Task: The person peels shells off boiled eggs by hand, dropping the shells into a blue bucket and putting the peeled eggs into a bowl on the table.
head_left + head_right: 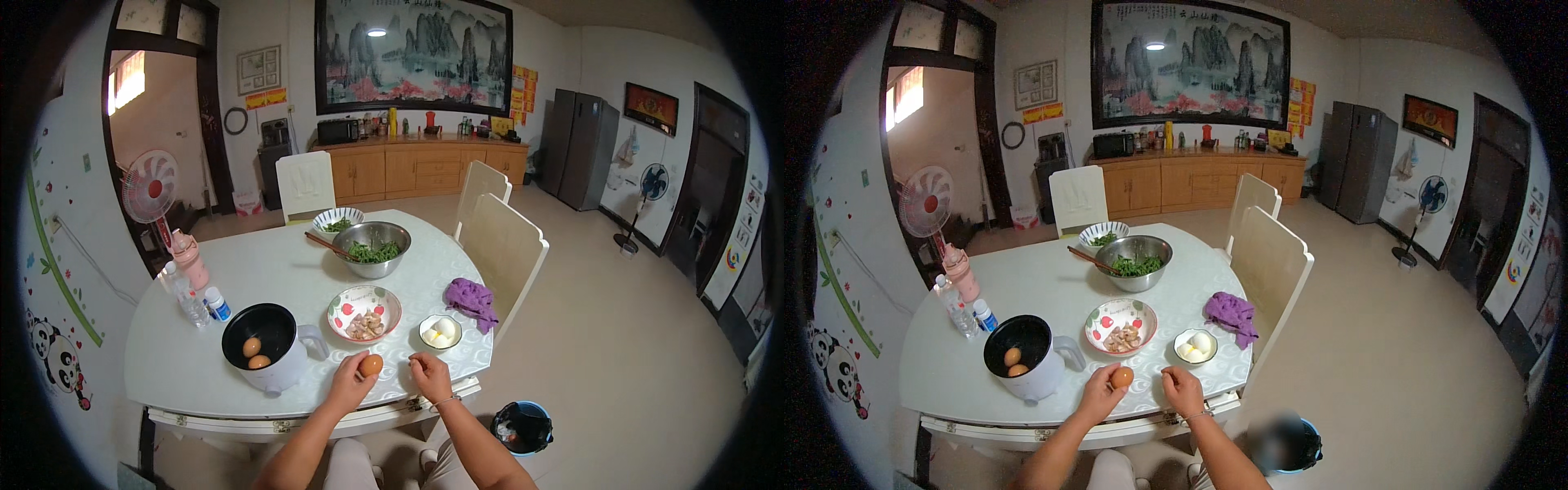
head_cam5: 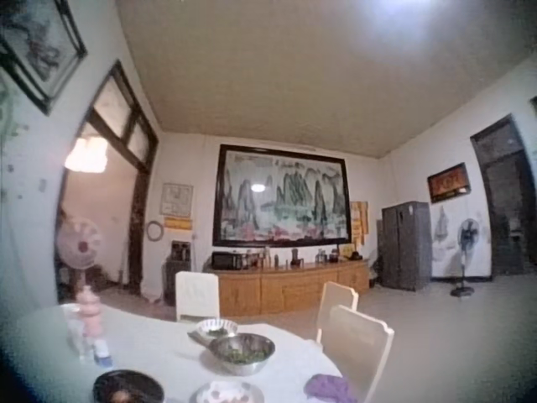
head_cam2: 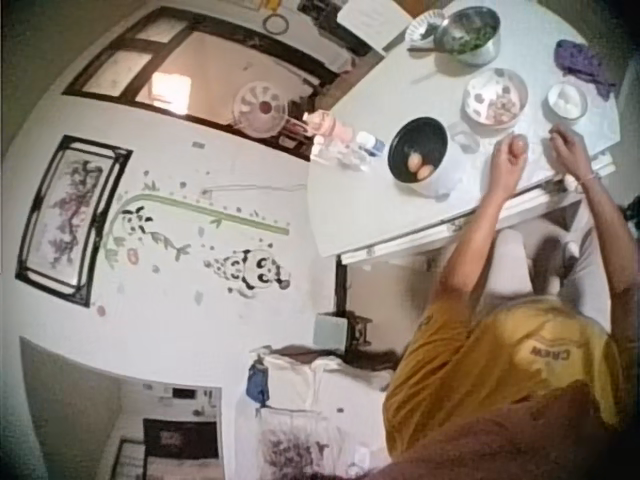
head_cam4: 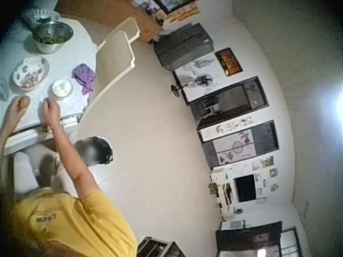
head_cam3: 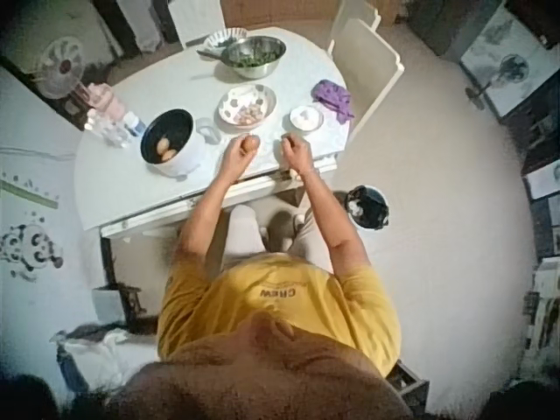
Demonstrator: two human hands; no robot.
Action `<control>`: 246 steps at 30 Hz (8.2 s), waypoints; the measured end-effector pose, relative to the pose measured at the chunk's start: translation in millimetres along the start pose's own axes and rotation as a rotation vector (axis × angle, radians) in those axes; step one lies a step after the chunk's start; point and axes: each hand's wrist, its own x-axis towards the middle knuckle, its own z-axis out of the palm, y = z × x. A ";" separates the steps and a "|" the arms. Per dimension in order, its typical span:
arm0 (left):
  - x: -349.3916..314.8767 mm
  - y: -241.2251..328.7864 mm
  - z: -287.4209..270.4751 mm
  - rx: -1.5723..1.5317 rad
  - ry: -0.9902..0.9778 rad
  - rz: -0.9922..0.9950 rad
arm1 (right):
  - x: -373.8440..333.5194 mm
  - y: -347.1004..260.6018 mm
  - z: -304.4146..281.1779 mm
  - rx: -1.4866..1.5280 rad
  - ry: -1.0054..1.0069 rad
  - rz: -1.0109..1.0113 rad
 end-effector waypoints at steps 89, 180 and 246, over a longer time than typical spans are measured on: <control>9.9 14.6 95.9 -0.599 -0.238 -0.103 | -12.8 -5.5 -88.4 0.563 -0.340 0.354; -31.9 91.2 353.4 -0.692 -0.800 -0.486 | -144.3 90.6 -293.4 0.765 0.210 0.737; -41.5 81.2 353.4 -0.784 -0.714 -0.615 | -153.6 111.8 -272.7 0.559 0.415 0.715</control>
